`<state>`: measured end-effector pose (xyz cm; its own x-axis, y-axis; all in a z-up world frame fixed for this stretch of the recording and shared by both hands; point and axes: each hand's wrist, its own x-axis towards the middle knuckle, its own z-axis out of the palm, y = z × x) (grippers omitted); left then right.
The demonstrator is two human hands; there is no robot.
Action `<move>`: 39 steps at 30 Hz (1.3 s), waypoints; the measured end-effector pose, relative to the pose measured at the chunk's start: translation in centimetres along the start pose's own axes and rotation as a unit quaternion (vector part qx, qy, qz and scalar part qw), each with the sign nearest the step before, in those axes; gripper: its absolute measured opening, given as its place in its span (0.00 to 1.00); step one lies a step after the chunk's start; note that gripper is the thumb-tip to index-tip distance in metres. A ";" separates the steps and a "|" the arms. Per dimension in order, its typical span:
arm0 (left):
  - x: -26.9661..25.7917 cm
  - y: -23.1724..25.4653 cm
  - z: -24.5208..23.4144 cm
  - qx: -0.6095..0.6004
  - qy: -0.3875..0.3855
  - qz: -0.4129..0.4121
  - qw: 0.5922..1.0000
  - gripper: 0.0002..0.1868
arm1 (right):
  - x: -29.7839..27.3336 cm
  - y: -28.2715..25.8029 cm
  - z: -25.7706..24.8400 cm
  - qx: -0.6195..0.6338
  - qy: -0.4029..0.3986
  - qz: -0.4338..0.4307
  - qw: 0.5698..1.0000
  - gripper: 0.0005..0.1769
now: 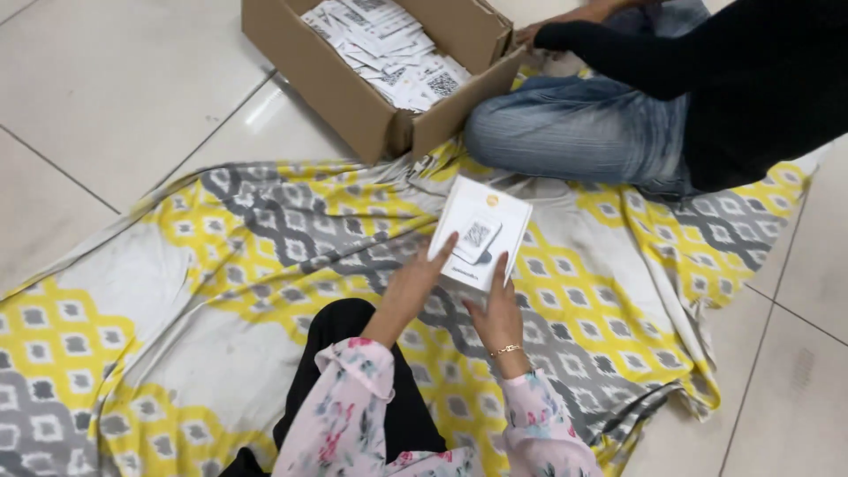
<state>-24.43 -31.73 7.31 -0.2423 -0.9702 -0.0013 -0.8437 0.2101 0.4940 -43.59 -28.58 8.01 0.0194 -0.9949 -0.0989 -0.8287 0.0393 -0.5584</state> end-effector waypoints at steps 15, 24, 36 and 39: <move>-7.4 -4.9 -0.2 -0.139 -0.004 -0.084 0.987 0.34 | 1.9 11.4 10.4 -0.163 -0.026 0.079 0.983 0.72; -45.6 -12.4 -11.0 -0.181 0.554 -0.396 0.709 0.16 | -11.2 -23.0 18.3 0.123 -0.097 -0.465 0.871 0.51; -87.0 9.9 5.5 0.163 0.524 -0.802 0.235 0.22 | -59.9 -30.9 24.6 0.102 -0.488 -0.792 0.351 0.51; -95.2 6.6 7.2 0.107 0.416 -0.865 0.262 0.48 | -65.1 -31.9 25.3 0.047 -0.433 -0.848 0.303 0.50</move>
<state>-10.35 62.91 4.42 0.7028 0.6902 0.1722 0.6230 -0.7140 0.3195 -4.25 37.30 11.43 0.5455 0.8034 0.2388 0.8019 -0.4173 -0.4276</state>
